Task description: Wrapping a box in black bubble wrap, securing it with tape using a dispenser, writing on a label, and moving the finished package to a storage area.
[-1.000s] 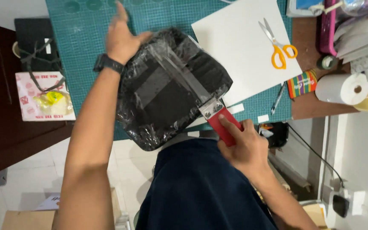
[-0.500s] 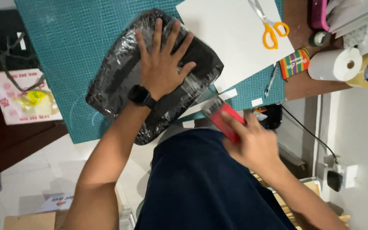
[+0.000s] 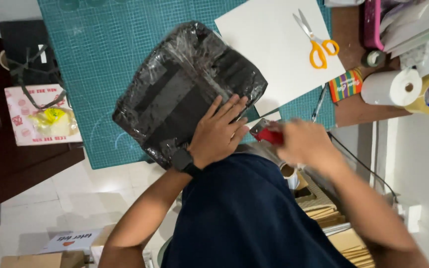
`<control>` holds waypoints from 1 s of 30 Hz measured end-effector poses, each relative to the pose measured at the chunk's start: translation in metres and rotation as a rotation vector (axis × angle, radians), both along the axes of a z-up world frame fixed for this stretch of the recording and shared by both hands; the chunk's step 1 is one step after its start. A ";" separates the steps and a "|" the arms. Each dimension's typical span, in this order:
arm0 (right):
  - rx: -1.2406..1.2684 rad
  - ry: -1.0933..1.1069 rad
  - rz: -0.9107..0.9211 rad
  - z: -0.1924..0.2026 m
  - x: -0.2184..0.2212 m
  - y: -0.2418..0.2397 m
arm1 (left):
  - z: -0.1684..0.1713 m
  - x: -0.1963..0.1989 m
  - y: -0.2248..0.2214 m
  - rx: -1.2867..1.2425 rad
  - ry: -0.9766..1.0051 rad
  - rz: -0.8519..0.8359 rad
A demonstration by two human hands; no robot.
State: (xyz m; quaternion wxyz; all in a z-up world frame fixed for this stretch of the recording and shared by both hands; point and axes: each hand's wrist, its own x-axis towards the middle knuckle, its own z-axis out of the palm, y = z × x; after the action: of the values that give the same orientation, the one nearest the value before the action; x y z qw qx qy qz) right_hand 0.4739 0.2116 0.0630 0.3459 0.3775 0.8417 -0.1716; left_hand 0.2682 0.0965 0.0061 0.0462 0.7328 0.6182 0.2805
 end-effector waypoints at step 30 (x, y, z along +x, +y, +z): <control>0.327 0.615 -0.060 0.045 -0.058 -0.021 | -0.064 -0.208 0.114 -0.416 0.170 0.607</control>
State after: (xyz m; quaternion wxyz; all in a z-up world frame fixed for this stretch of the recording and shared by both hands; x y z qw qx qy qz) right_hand 0.4155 0.1908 0.1084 0.0059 0.3831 0.9113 -0.1505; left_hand 0.0600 0.2104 -0.0580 0.0574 0.5120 0.8525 0.0880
